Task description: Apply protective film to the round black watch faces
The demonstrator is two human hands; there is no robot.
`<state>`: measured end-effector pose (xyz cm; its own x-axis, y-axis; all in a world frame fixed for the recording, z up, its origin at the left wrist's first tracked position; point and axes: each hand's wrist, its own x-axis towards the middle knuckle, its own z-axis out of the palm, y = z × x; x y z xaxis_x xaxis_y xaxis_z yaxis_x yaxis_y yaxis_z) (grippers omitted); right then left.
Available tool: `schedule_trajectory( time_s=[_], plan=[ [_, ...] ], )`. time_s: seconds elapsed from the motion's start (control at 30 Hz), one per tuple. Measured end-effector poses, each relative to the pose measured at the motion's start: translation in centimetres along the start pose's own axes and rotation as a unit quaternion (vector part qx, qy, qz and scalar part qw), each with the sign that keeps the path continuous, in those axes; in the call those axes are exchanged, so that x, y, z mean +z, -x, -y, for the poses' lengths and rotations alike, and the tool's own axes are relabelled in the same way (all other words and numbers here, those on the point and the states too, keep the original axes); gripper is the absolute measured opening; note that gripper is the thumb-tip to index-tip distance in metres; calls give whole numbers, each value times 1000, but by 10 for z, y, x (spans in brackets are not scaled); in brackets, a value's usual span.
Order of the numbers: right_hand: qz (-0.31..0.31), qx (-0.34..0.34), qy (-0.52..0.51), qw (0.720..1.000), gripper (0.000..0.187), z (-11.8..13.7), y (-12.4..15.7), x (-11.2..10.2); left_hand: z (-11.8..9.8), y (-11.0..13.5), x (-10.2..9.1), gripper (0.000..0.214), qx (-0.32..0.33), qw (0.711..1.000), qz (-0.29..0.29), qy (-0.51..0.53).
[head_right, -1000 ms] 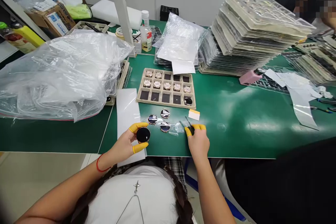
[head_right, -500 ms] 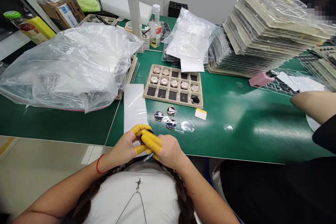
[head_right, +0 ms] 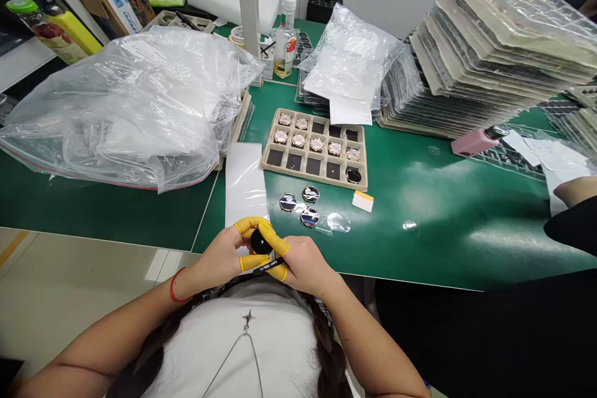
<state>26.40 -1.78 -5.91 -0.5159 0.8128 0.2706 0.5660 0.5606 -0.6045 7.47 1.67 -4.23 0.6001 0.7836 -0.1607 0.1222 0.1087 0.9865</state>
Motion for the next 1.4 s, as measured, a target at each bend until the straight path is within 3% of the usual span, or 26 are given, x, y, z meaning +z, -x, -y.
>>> schedule_trajectory(
  time_s=[0.13,0.27,0.43,0.53,0.63,0.77,0.87,1.0,1.03,1.1,1.17,1.23,1.3,1.4],
  plan=[
    [54,-19,2,998,39,2,-1,3,3,1,-2,44,-2,1000,5,-11],
    [82,-44,-25,995,38,3,4,1,4,1,-3,40,10,1000,11,-20],
    [75,-24,-96,992,32,-7,15,-8,6,2,-4,41,15,999,4,-37],
    [27,6,-117,993,30,-10,22,-12,8,2,-6,41,16,999,-13,-40],
    [-29,4,-66,997,31,-5,20,-10,10,1,-7,40,17,999,-4,-39],
    [35,-53,50,997,29,2,8,1,11,2,-7,40,20,998,14,-52],
    [33,-10,71,997,26,-6,5,4,11,4,-7,40,12,998,13,-55],
    [13,123,16,992,32,-21,12,2,13,5,-8,38,13,999,12,-47],
    [-13,158,-17,987,33,-23,14,2,16,4,-10,38,13,999,7,-52],
    [-121,225,-104,961,31,-23,17,3,24,2,-16,37,8,996,-23,-91],
    [-262,269,-199,905,31,-22,17,4,35,-2,-24,35,14,982,-79,-172],
    [-332,296,-289,848,43,-21,14,6,47,-3,-35,34,36,956,-115,-266],
    [-298,330,-363,819,54,-22,10,7,55,-1,-44,35,56,937,-109,-327],
    [-161,383,-423,806,56,-24,4,11,60,7,-53,36,53,933,-83,-345]
  ],
)
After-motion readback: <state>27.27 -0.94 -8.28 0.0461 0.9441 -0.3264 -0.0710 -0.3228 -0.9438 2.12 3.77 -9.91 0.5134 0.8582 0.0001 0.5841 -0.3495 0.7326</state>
